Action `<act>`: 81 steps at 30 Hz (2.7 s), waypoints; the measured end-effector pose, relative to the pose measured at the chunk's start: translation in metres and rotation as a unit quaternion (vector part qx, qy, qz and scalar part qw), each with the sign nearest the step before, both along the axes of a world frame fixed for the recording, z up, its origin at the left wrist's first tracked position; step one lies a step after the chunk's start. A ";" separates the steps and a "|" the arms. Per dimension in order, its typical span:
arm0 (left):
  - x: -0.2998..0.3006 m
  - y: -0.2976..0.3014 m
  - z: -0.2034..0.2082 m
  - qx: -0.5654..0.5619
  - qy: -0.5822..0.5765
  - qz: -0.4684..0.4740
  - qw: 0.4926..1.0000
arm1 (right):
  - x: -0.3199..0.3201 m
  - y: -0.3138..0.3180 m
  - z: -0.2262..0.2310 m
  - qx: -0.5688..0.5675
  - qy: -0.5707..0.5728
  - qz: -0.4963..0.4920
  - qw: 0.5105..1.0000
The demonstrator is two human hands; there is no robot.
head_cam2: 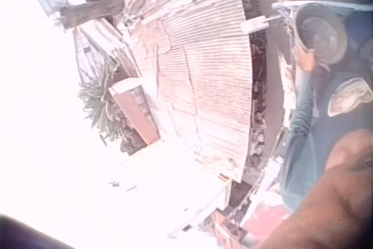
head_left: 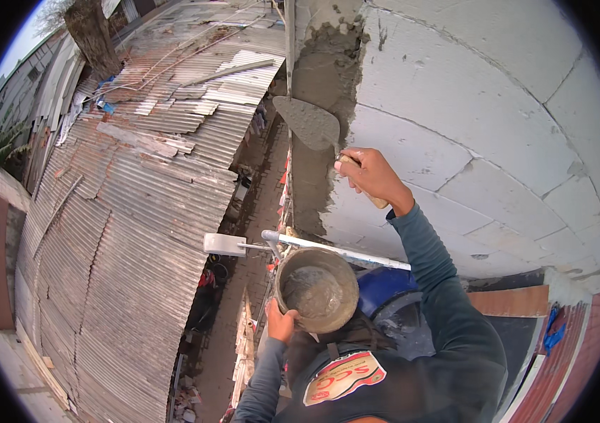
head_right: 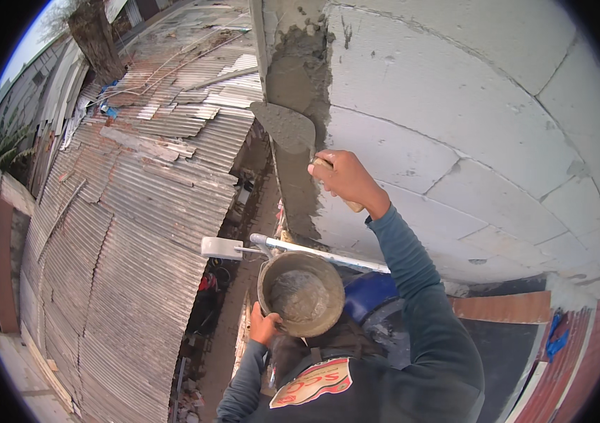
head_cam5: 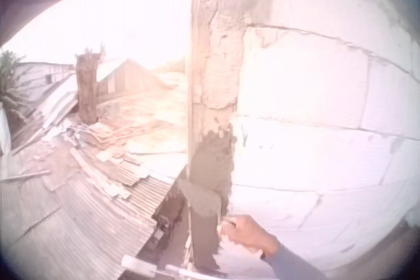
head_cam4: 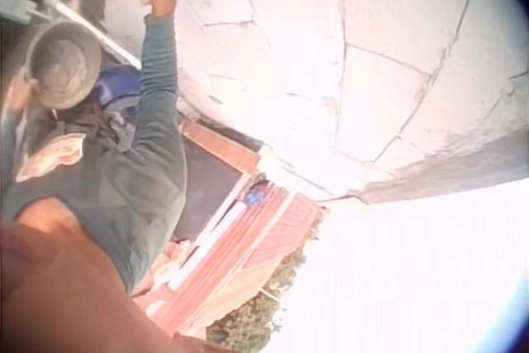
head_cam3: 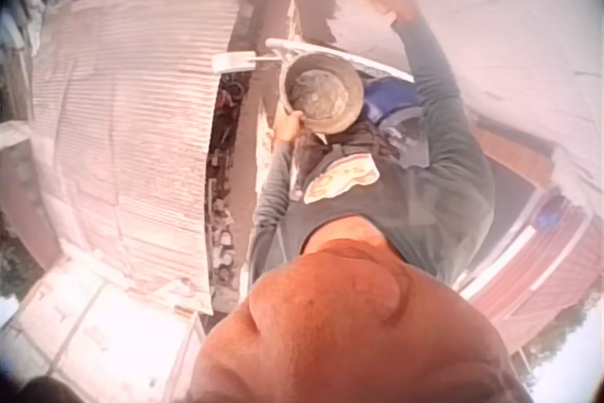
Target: The person applies plaster to a vertical wall edge using a trowel while holding a bucket of wet plaster. They repeatedly scoop plaster from the bucket and smooth it onto the corner of the wall.
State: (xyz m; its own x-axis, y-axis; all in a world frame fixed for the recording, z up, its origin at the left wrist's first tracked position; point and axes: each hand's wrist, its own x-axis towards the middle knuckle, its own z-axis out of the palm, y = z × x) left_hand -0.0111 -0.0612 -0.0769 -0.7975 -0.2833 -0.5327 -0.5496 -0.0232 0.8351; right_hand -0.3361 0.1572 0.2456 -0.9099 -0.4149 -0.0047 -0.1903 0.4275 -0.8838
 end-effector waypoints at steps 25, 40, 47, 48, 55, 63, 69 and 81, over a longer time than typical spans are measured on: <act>0.001 0.002 0.012 -0.029 -0.012 -0.031 0.999 | -0.002 0.003 -0.165 0.082 -0.010 0.005 0.997; 0.014 0.009 -0.014 -0.109 0.104 0.015 0.988 | 0.024 0.031 -0.115 -0.006 -0.068 -0.024 0.997; 0.014 0.008 0.011 -0.104 0.087 -0.002 0.991 | 0.002 0.014 -0.216 0.175 -0.084 0.048 0.980; 0.014 0.009 0.014 -0.114 0.090 -0.003 0.989 | -0.001 0.009 -0.230 0.179 -0.082 0.047 0.979; 0.020 0.012 0.057 -0.053 0.032 0.015 0.998 | -0.029 0.001 -0.325 0.257 -0.041 0.114 0.959; 0.021 0.016 0.106 -0.049 0.035 0.007 0.998 | -0.032 -0.011 -0.385 0.371 -0.073 0.059 0.924; 0.013 0.011 0.121 -0.024 0.020 -0.003 1.000 | -0.041 -0.023 -0.414 0.384 -0.089 0.081 0.916; 0.014 0.009 0.113 -0.005 0.040 0.008 0.999 | -0.033 -0.025 -0.385 0.224 -0.048 0.028 0.973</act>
State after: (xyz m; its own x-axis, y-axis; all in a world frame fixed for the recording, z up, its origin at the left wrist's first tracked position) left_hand 0.0026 -0.0522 0.0357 -0.8330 -0.3014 -0.4639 -0.4798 -0.0237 0.8770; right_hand -0.3689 0.1321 -0.1392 -0.8726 -0.4000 -0.2803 -0.1493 0.7648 -0.6267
